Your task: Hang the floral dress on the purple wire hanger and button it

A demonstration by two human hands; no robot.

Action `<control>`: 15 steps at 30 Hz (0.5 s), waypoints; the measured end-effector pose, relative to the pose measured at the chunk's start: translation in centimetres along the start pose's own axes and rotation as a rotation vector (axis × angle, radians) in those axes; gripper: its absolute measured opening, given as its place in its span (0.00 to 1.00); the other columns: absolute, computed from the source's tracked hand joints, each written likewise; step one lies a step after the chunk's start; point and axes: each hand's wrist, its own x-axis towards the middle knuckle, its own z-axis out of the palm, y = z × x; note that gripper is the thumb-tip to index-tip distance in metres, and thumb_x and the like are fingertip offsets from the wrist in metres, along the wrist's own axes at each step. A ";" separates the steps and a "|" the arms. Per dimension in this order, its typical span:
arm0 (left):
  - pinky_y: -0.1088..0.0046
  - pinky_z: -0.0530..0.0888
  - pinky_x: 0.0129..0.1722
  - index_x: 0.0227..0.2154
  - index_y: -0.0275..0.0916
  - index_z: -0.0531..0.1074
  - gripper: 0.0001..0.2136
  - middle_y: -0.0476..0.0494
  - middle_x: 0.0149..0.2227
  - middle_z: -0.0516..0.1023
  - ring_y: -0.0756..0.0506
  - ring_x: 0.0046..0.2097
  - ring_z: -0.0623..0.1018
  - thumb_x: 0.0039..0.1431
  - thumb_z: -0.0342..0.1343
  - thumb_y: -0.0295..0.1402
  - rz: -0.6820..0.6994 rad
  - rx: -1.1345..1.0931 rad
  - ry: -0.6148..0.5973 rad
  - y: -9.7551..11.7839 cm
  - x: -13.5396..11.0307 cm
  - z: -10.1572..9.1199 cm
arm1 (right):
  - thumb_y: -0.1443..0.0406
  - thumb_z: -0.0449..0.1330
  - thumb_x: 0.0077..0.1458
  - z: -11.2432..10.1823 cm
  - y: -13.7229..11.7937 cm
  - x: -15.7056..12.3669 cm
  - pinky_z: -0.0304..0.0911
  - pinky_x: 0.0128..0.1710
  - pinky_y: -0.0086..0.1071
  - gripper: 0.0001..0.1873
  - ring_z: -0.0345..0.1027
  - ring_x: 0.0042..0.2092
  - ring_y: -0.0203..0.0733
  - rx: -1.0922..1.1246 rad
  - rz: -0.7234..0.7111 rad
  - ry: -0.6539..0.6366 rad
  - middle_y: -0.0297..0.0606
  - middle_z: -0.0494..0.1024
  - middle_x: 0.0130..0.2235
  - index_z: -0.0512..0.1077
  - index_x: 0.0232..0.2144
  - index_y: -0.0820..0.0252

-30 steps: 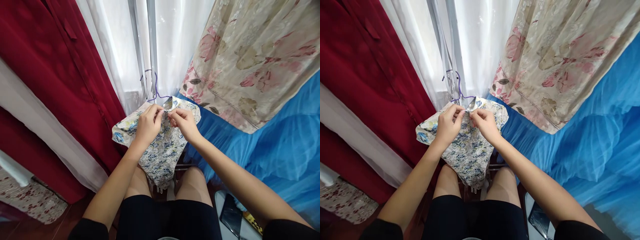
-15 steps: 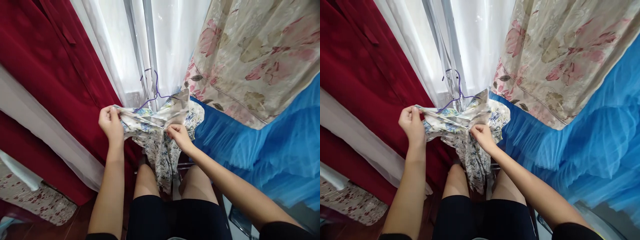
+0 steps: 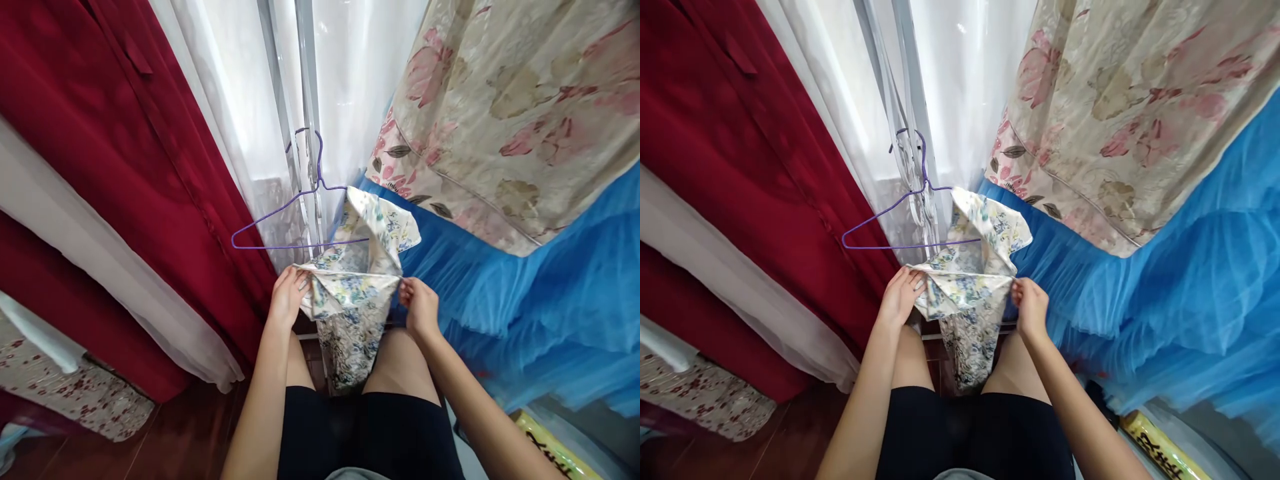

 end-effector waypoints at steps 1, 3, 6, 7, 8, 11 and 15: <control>0.65 0.75 0.49 0.35 0.37 0.73 0.06 0.42 0.38 0.79 0.44 0.44 0.80 0.58 0.64 0.31 0.011 0.044 -0.101 -0.2 -0.8 1.0 | 0.59 0.58 0.51 -1.4 0.6 -0.1 0.47 0.22 0.31 0.12 0.50 0.22 0.36 -0.024 -0.003 0.027 0.29 0.61 0.20 0.63 0.20 0.55; 0.66 0.73 0.53 0.36 0.37 0.75 0.09 0.42 0.41 0.79 0.44 0.46 0.79 0.57 0.66 0.36 0.069 0.177 -0.315 -0.1 -2.5 3.0 | 0.59 0.60 0.51 -3.5 1.3 -0.5 0.50 0.24 0.32 0.10 0.53 0.24 0.38 -0.065 -0.024 0.079 0.31 0.64 0.23 0.65 0.22 0.55; 0.70 0.72 0.50 0.36 0.38 0.75 0.10 0.44 0.39 0.78 0.46 0.44 0.77 0.61 0.64 0.40 0.174 0.348 -0.512 0.3 -5.3 5.8 | 0.54 0.59 0.56 -4.0 0.7 -1.6 0.60 0.33 0.35 0.12 0.63 0.31 0.42 -0.115 -0.135 0.106 0.36 0.73 0.32 0.70 0.33 0.55; 0.70 0.72 0.49 0.36 0.38 0.75 0.10 0.45 0.39 0.77 0.46 0.43 0.76 0.63 0.63 0.40 0.195 0.381 -0.542 0.3 -6.1 6.6 | 0.51 0.57 0.59 -3.5 0.1 -2.1 0.63 0.37 0.37 0.15 0.66 0.34 0.44 -0.129 -0.170 0.029 0.37 0.75 0.34 0.72 0.36 0.55; 0.70 0.72 0.47 0.36 0.39 0.76 0.09 0.45 0.39 0.76 0.46 0.43 0.76 0.64 0.62 0.40 0.211 0.416 -0.574 0.2 -6.9 7.3 | 0.47 0.55 0.61 -2.8 -0.5 -2.6 0.65 0.43 0.40 0.20 0.69 0.38 0.46 -0.136 -0.177 -0.106 0.39 0.77 0.36 0.73 0.37 0.56; 0.67 0.73 0.48 0.37 0.39 0.77 0.09 0.43 0.40 0.76 0.44 0.44 0.76 0.66 0.59 0.40 0.291 0.544 -0.639 -0.4 -8.3 8.6 | 0.37 0.49 0.61 0.0 -2.8 -4.3 0.62 0.58 0.46 0.33 0.72 0.51 0.53 -0.034 0.015 -0.589 0.44 0.81 0.44 0.78 0.42 0.54; 0.65 0.71 0.54 0.51 0.46 0.74 0.16 0.41 0.49 0.74 0.42 0.52 0.74 0.61 0.65 0.38 0.352 0.668 -0.588 -0.6 -8.0 7.8 | 0.28 0.42 0.54 2.5 -5.4 -6.7 0.61 0.61 0.51 0.47 0.70 0.60 0.58 0.241 0.370 -0.874 0.47 0.81 0.50 0.77 0.50 0.53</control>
